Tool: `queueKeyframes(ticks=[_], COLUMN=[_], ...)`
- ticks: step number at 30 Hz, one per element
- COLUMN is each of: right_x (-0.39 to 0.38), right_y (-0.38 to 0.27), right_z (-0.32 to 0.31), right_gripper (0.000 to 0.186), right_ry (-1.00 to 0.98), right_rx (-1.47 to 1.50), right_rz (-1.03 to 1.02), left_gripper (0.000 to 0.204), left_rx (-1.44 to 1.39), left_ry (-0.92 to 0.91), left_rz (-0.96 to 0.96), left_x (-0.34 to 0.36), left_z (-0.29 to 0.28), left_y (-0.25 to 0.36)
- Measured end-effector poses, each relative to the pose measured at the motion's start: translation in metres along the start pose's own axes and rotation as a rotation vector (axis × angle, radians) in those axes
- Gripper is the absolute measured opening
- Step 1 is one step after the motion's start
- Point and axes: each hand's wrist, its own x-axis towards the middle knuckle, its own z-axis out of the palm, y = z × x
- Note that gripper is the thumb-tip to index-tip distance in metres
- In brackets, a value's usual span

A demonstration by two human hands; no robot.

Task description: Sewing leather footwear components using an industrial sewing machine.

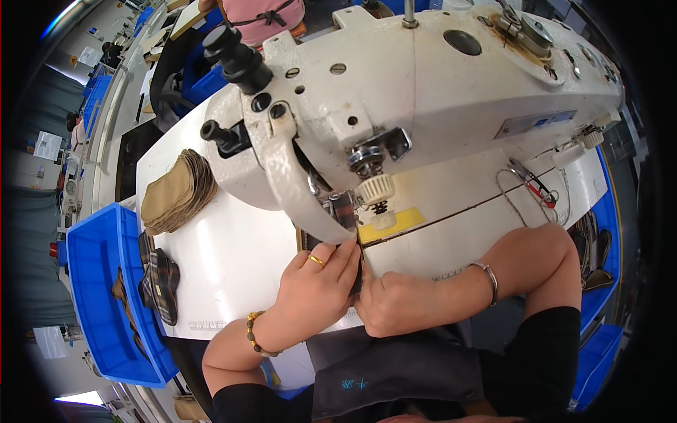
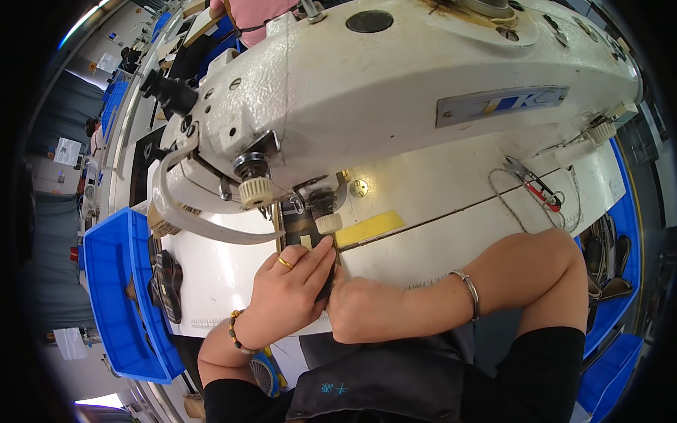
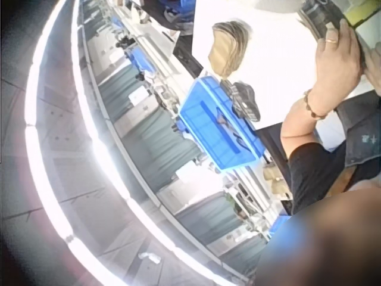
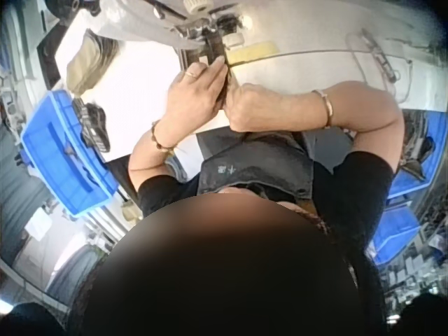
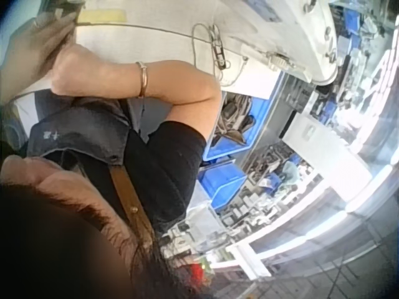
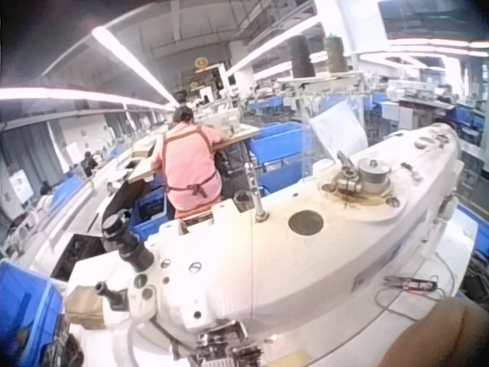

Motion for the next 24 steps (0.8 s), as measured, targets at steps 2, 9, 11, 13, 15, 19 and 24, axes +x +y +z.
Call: queueKeyframes(ticks=[2, 9, 11, 13, 15, 19, 24], right_x=[0.000, -0.001, 0.001, 0.001, 0.002, 0.003, 0.004], right_y=[0.001, 0.000, 0.002, 0.004, 0.004, 0.005, 0.018], right_z=[0.000, 0.001, 0.001, 0.000, -0.001, 0.000, 0.010], right_gripper=[0.028, 0.028, 0.028, 0.028, 0.028, 0.026, 0.021], right_ry=[-0.006, -0.041, -0.021, -0.001, -0.005, -0.009, 0.015], right_rx=[0.002, 0.114, 0.101, 0.088, 0.122, 0.120, 0.095], right_rz=[-0.010, -0.024, -0.031, -0.039, -0.037, -0.036, 0.050], left_gripper=[0.057, 0.050, 0.049, 0.047, 0.046, 0.046, 0.046], left_rx=[0.037, 0.071, 0.068, 0.044, 0.039, 0.049, -0.044], left_ry=[0.027, 0.067, 0.072, 0.087, 0.086, 0.108, 0.151], left_rz=[0.006, 0.021, 0.019, 0.020, 0.022, 0.020, -0.026], left_x=[0.000, 0.001, 0.001, 0.002, 0.003, 0.004, 0.019], left_z=[0.003, 0.006, 0.007, 0.007, 0.008, 0.011, 0.014], left_y=[0.001, 0.001, 0.001, 0.000, 0.000, -0.003, -0.015])
